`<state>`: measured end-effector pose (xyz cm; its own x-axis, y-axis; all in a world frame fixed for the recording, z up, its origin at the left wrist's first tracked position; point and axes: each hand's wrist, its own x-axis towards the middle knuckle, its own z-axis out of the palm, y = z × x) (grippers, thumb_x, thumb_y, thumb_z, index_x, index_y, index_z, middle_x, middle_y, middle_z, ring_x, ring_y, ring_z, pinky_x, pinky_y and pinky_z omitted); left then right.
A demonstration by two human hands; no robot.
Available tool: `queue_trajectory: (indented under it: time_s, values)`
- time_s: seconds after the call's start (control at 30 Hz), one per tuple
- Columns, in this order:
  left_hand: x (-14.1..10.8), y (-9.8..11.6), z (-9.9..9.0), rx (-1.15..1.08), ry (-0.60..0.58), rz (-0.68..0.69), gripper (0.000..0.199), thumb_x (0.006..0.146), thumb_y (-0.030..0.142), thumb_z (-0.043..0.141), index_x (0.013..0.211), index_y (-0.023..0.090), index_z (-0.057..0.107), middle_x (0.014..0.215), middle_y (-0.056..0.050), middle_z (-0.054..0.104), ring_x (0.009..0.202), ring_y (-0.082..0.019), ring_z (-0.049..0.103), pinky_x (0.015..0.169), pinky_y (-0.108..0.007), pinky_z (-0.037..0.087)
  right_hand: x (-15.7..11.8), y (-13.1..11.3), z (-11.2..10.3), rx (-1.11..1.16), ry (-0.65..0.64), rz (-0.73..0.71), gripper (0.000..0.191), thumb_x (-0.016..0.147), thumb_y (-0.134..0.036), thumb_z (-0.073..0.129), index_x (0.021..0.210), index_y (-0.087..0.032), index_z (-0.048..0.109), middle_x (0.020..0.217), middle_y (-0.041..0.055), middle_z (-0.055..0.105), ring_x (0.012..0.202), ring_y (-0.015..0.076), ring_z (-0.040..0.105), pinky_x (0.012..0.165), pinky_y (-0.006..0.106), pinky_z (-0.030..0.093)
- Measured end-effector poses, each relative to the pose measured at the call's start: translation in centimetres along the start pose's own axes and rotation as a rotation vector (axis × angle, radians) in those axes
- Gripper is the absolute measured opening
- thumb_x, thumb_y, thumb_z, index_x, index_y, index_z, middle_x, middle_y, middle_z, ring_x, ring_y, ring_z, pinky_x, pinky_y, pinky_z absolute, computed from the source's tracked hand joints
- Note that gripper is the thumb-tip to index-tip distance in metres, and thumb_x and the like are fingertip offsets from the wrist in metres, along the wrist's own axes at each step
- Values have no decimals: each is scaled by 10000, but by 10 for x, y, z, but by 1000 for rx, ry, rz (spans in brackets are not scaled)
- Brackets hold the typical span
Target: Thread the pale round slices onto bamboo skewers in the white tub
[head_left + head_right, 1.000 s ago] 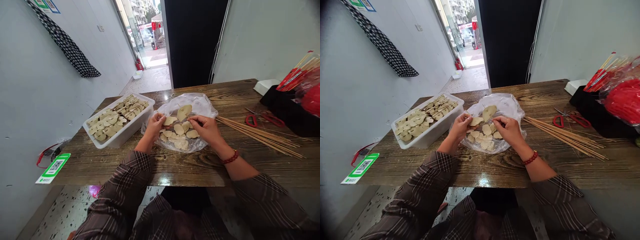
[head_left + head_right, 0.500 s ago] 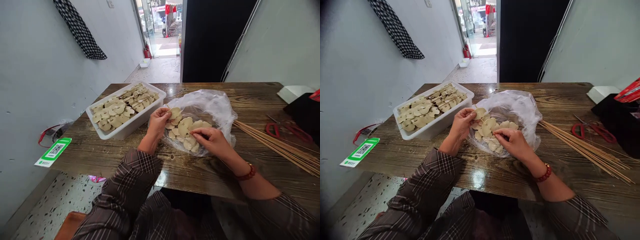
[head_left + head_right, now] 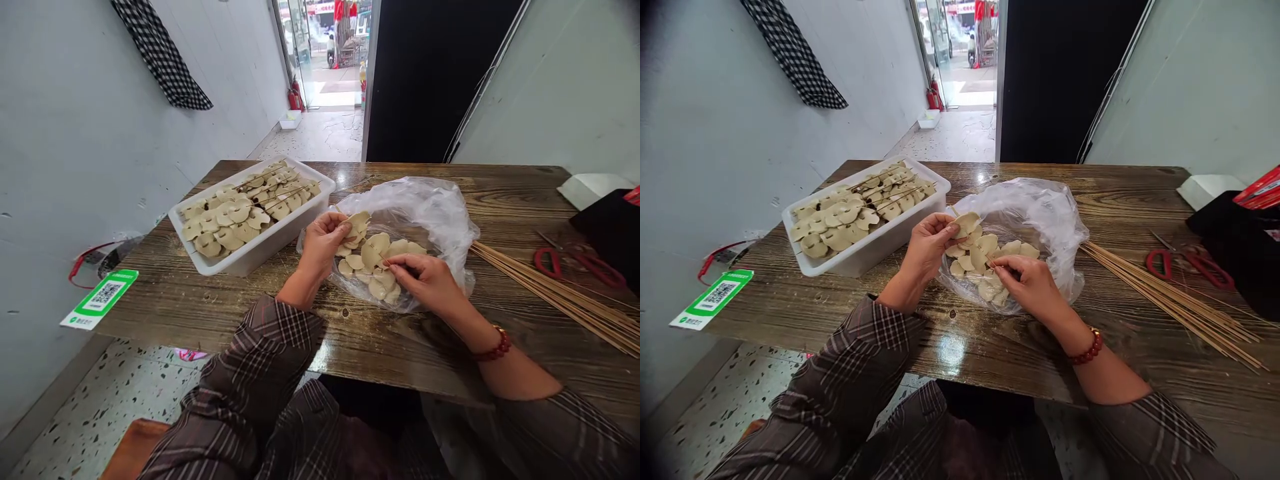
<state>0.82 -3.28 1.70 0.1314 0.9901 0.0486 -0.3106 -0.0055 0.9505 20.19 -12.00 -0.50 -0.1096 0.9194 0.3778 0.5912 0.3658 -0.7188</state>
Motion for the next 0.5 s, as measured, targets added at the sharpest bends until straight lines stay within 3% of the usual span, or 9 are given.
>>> queue_trajectory:
  time_s: [0.3, 0.5]
  values:
    - [-4, -3, 5, 29, 13, 15, 233, 631, 255, 812, 738, 151, 633, 747, 15, 606, 710, -99, 596, 715, -259, 573, 1, 3, 4, -54, 61, -24, 188, 876, -225, 569, 878, -220, 757, 861, 53, 784, 754, 203, 714, 699, 330, 545]
    - [-5, -5, 7, -2, -15, -57, 268, 640, 270, 817, 749, 157, 600, 733, 17, 613, 746, -141, 664, 724, -291, 583, 2, 2, 3, -73, 78, -44, 182, 875, -207, 567, 889, -205, 749, 857, 57, 780, 749, 197, 711, 691, 322, 545]
